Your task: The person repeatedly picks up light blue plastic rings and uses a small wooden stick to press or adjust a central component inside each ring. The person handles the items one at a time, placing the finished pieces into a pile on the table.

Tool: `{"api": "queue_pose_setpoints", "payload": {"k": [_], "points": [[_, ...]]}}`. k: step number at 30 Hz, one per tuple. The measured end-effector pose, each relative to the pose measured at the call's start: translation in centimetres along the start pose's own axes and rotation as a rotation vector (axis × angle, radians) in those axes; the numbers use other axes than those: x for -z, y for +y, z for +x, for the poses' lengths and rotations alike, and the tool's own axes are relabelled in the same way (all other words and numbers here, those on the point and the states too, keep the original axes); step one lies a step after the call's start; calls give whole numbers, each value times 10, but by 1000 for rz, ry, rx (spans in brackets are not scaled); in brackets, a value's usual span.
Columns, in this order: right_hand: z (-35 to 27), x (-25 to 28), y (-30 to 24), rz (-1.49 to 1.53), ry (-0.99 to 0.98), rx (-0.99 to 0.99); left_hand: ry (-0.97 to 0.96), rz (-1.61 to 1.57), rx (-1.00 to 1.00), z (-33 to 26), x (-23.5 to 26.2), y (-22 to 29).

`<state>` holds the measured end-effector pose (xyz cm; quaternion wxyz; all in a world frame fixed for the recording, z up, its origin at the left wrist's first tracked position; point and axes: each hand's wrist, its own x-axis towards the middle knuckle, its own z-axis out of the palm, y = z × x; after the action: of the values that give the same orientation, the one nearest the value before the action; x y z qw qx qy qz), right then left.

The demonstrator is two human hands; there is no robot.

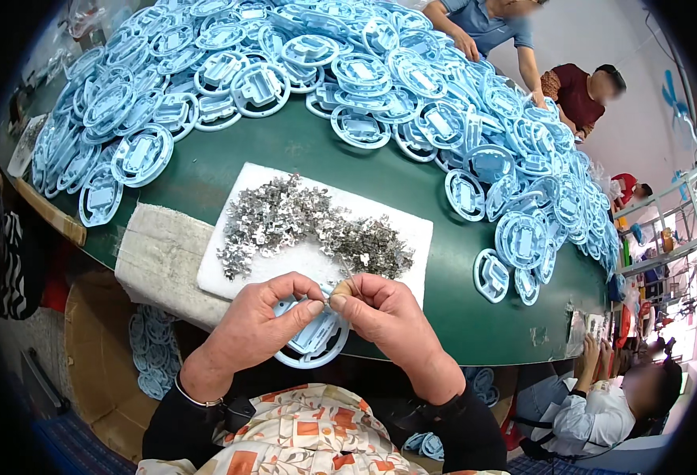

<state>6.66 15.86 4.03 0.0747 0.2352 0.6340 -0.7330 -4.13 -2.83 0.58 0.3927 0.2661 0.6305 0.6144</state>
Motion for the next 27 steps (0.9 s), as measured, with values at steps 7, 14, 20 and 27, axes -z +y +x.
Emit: {"api": "queue_pose_setpoints", "payload": {"k": [7,14,20,27], "points": [[-2,-9,14,-134,157,227,64,-56,-35,2,-3,-9],[0,-18,26,-466,244,424,95,-10,-31,4,-3,-15],[0,-27,28,-940,361,623,140,130,-68,2,-6,-11],[-12,-31,18,-1091,324,698,188,133,-111,3,-7,-19]]}}
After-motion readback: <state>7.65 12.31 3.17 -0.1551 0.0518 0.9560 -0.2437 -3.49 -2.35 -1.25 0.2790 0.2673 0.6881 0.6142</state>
